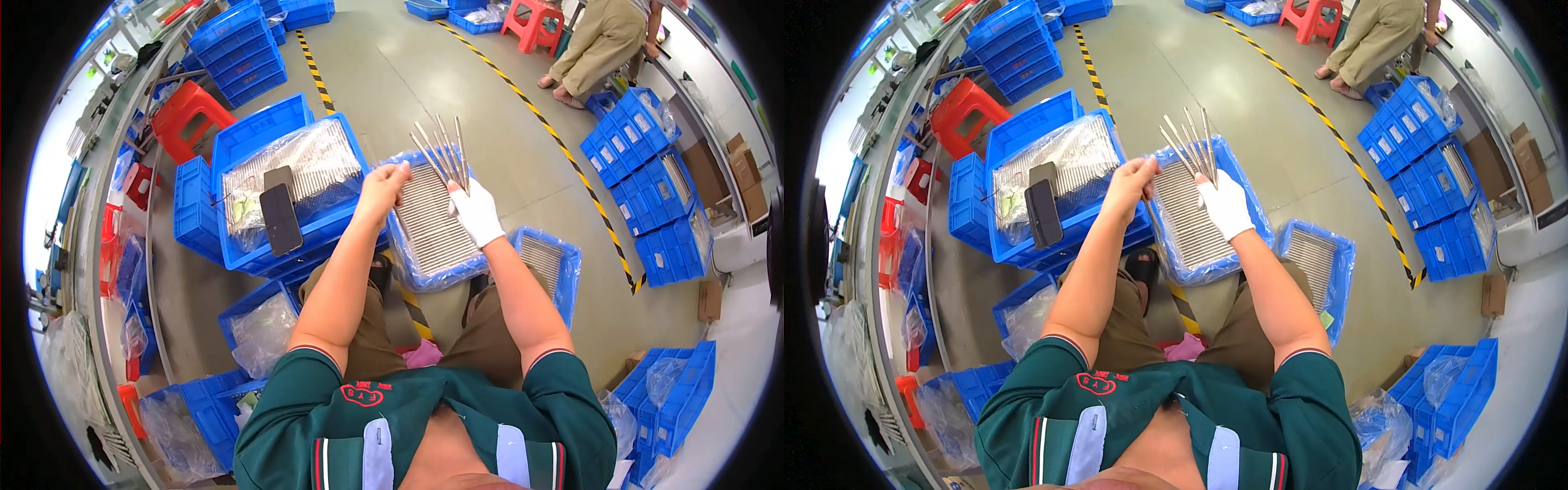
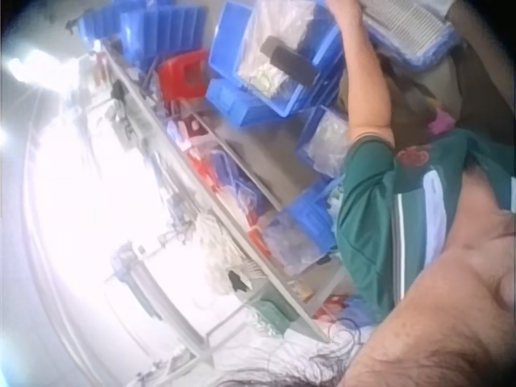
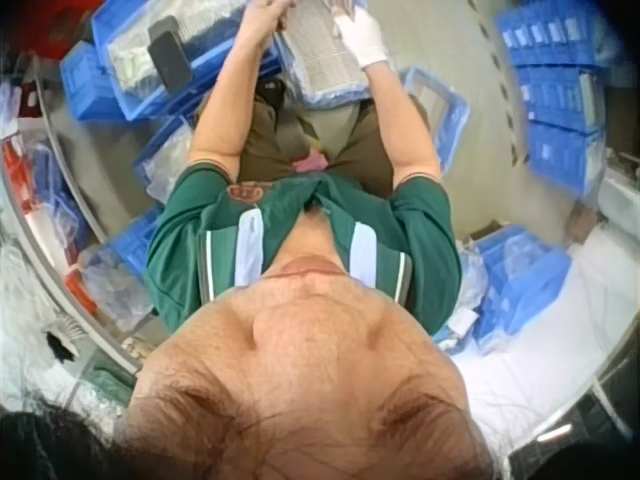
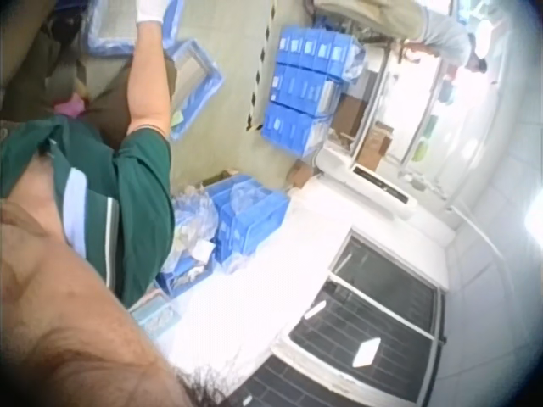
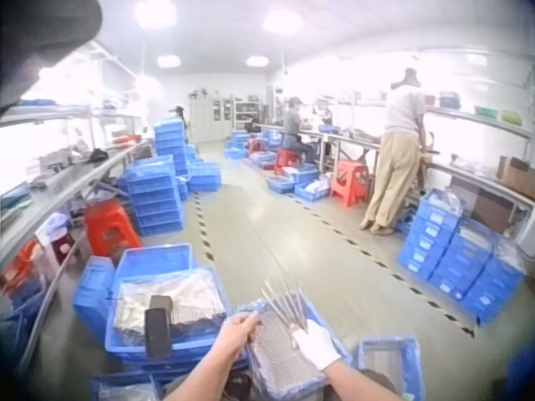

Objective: The person sits on a low stool or the floor in a factory setting, handling long, thin metal rods from blue plastic crates. They repeatedly pick up bundles of rods, separate them, and place them back into the crates on their lap.

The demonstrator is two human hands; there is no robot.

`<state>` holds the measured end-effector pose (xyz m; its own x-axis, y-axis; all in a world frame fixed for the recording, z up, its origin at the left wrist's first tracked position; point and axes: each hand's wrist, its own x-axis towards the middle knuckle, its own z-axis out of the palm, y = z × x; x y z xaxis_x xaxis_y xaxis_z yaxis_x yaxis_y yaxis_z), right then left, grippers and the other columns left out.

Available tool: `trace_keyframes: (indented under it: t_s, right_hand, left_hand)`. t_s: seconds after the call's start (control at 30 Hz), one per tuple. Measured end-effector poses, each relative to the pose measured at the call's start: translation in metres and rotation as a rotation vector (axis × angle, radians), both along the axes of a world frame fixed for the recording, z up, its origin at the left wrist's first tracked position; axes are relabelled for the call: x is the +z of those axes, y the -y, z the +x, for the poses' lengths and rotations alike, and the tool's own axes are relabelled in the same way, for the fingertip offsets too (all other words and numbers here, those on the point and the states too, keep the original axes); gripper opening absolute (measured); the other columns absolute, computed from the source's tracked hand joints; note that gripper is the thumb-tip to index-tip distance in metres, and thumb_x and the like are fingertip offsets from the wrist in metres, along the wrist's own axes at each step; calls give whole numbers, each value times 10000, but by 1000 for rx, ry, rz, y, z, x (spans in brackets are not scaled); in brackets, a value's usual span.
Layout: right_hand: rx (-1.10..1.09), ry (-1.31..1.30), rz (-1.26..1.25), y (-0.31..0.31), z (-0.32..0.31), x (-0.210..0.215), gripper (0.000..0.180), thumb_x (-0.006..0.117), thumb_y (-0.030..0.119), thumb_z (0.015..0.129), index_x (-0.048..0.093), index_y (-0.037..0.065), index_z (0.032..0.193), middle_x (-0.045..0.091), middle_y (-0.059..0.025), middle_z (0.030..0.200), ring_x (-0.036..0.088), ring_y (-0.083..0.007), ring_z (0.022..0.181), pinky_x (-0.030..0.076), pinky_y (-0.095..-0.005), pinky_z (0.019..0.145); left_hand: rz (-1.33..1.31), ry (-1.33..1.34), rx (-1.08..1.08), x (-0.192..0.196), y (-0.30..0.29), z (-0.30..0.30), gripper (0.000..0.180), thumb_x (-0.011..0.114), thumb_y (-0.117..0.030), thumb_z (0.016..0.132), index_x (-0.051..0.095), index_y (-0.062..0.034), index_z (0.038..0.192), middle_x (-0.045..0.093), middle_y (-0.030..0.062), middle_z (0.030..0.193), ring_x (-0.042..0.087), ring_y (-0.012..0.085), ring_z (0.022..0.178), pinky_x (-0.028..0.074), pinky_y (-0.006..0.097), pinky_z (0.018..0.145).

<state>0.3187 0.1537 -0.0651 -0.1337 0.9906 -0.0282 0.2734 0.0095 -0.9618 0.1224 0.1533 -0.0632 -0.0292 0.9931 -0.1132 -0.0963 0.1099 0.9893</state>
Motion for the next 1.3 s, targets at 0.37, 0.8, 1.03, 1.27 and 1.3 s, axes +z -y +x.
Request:
trace_keyframes:
  t_s: [0.37, 0.8, 1.03, 1.27, 1.3]
  right_hand:
    - [76, -103, -184, 20, -1, 12, 157, 592, 158, 867, 578, 22, 946, 572, -13, 614, 484, -69, 490, 386, -226, 459]
    - [-63, -508, -240, 7, -4, -5, 116, 603, 150, 869, 584, 38, 896, 550, -26, 641, 478, -94, 490, 362, -235, 425]
    - [2, -643, -456, 7, -5, -7, 134, 579, 187, 884, 569, 57, 853, 510, -36, 561, 423, -100, 390, 311, -233, 347]
    - [-130, -244, 104, -25, 1, -28, 157, 578, 206, 893, 559, 54, 858, 488, -9, 562, 407, -104, 394, 332, -255, 363]
    - [-95, -377, -91, -22, 4, -9, 154, 582, 203, 891, 557, 54, 859, 484, -6, 567, 413, -102, 409, 335, -253, 372]
  left_hand:
    - [-19, 805, 54, -1, -13, 1, 273, 551, -274, 929, 597, -8, 886, 495, 11, 685, 462, 109, 582, 418, 271, 531]
    - [-47, 380, -76, -13, 15, 62, 245, 560, -277, 917, 633, -66, 817, 533, -36, 642, 401, 30, 514, 306, 190, 459]
    - [59, 163, 79, -18, 19, 75, 232, 526, -250, 923, 603, -60, 816, 515, -35, 630, 392, 36, 496, 281, 191, 454]
    - [-39, 324, -80, -11, 15, 57, 218, 501, -235, 933, 550, -59, 815, 434, -39, 619, 345, 44, 485, 263, 207, 423]
    - [-49, 386, -147, -11, 17, 52, 217, 497, -233, 935, 542, -58, 815, 429, -38, 622, 338, 45, 485, 261, 206, 424]
